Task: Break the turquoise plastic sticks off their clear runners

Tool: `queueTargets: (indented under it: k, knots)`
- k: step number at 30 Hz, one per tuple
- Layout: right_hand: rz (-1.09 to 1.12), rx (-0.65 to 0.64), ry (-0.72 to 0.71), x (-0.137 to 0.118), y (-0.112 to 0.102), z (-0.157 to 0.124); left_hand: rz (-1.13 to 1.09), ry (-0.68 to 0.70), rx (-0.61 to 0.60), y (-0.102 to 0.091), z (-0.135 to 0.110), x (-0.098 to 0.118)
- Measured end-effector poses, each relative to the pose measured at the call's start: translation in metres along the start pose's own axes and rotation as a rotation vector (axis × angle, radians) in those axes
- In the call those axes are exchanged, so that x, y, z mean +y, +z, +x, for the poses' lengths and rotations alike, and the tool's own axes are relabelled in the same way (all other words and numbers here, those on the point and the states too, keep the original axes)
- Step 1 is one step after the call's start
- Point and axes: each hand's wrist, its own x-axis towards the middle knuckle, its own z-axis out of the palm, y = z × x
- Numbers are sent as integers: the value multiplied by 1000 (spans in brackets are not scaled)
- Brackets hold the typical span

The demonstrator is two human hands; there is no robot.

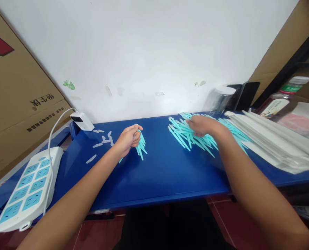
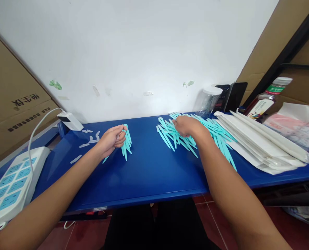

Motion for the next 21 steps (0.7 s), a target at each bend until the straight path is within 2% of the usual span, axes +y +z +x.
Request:
queueTargets:
  k: [6,11,14,18,21]
  knots:
    - [-151,135,-18,2,3,1,16,-13,-20,1,0,-1]
    - [-113,177,6,2,2,2,16,-10,-5,-1,1,-1]
    - [-71,174,-17,0,0,2,31,-5,-14,-1,1,-1]
    - [-14,111,-84,-4,1,2,39,-25,-34,-1,0,-1]
    - [0,71,-72,-5,2,2,35,-53,-40,0,-1,0]
